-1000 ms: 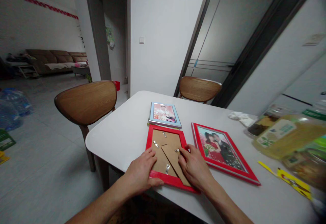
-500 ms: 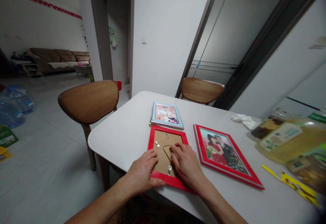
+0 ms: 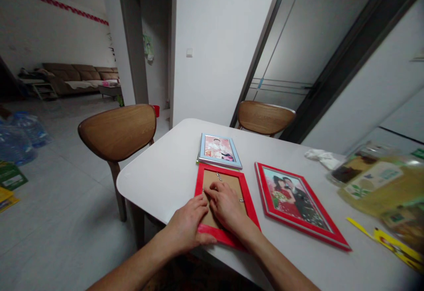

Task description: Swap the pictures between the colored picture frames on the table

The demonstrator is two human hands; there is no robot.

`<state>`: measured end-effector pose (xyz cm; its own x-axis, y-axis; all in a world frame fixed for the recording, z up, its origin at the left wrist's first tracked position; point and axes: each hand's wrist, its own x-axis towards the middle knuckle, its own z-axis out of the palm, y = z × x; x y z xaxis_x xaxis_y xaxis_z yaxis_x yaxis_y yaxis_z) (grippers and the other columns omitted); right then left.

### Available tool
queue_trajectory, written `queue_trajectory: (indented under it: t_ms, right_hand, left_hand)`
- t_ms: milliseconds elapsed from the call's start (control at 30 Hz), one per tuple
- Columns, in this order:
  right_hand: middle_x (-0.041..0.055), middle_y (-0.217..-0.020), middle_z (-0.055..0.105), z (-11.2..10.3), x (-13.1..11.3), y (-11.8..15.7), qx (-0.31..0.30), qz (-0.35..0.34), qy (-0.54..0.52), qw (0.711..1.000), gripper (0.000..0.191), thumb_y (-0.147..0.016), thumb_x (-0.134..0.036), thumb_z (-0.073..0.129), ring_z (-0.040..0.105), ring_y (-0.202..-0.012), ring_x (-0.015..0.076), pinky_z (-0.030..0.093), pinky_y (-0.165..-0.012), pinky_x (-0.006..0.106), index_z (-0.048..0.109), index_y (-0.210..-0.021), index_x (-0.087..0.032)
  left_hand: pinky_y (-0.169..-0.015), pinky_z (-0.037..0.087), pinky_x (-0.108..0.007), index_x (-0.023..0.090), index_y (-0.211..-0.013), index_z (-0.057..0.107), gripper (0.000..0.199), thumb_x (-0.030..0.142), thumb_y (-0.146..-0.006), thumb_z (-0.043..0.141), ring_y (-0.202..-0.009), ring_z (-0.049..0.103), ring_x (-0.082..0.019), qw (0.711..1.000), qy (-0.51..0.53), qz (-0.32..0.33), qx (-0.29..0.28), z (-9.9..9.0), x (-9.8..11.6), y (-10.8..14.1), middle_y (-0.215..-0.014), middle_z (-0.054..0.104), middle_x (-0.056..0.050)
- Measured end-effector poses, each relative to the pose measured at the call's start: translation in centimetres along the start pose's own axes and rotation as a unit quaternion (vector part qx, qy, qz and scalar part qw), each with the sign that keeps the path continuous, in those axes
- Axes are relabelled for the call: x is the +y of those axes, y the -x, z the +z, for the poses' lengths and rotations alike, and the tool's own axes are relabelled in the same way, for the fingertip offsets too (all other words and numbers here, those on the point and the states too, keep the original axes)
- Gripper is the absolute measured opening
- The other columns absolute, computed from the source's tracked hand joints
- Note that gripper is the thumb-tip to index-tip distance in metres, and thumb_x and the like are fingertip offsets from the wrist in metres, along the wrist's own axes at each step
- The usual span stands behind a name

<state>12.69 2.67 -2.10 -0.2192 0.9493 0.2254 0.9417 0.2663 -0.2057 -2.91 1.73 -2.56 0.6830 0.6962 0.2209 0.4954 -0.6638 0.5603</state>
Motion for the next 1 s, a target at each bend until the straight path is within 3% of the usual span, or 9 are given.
queue_trajectory:
  t_ms: [100,200,433,567,800,1000]
  right_hand:
    - [0.0061,-0.095,0.056,0.2,0.6,-0.3,0.011,0.012,-0.015,1.000,0.028,-0.078,-0.022,0.039,0.047,-0.088,0.0163,0.033,-0.075,0.026,0.059,-0.099,-0.022]
    - [0.0065,-0.095,0.060,0.2,1.9,-1.5,0.025,0.086,-0.022,0.996,0.030,-0.078,-0.025,0.039,0.051,-0.088,0.0148,0.034,-0.076,0.023,0.058,-0.100,-0.018]
    - [0.0068,-0.078,0.065,0.6,4.5,-4.8,0.041,0.217,0.006,0.975,0.027,-0.075,-0.035,0.042,0.057,-0.076,0.0172,0.037,-0.063,0.024,0.064,-0.078,-0.020]
    - [0.0077,-0.078,0.065,1.1,5.1,-5.7,0.043,0.260,0.013,0.965,0.027,-0.073,-0.039,0.043,0.058,-0.073,0.0190,0.037,-0.059,0.026,0.063,-0.075,-0.020]
    - [0.0111,-0.075,0.064,1.1,5.4,-6.2,0.059,0.281,-0.007,0.958,0.027,-0.072,-0.037,0.045,0.058,-0.072,0.0202,0.038,-0.059,0.028,0.062,-0.075,-0.017]
    - [0.0062,-0.084,0.064,-0.5,5.0,-3.3,0.093,0.192,-0.063,0.975,0.029,-0.076,-0.032,0.038,0.057,-0.076,0.0141,0.040,-0.069,0.024,0.060,-0.083,-0.016]
  left_hand:
    - [-0.098,0.029,-0.038,0.012,-0.105,0.053,0.060,0.039,-0.054,0.071,-0.115,0.037,-0.026,1.000,0.003,0.000,0.000,0.1,-0.1,0.1,-0.119,0.048,-0.013]
    - [-0.098,0.029,-0.039,0.011,-0.103,0.053,0.058,0.041,-0.055,0.070,-0.116,0.036,-0.027,1.000,0.003,-0.004,-0.003,0.1,-0.1,0.1,-0.118,0.049,-0.015]
    - [-0.095,0.033,-0.036,0.014,-0.084,0.054,0.041,0.038,-0.055,0.071,-0.117,0.035,-0.026,1.000,0.002,-0.009,-0.007,0.1,0.1,0.3,-0.112,0.052,-0.012]
    - [-0.096,0.031,-0.036,0.015,-0.080,0.053,0.035,0.036,-0.057,0.070,-0.119,0.032,-0.027,1.000,0.003,-0.021,-0.018,0.1,0.4,0.5,-0.119,0.048,-0.012]
    - [-0.095,0.031,-0.036,0.015,-0.095,0.051,0.042,0.032,-0.060,0.067,-0.119,0.033,-0.026,0.998,-0.025,-0.044,-0.035,-0.5,1.1,0.6,-0.119,0.048,-0.012]
    - [-0.097,0.021,-0.046,0.018,-0.091,0.053,0.047,0.044,-0.055,0.069,-0.118,0.032,-0.029,0.997,-0.072,-0.005,-0.025,0.0,2.3,0.3,-0.123,0.044,-0.012]
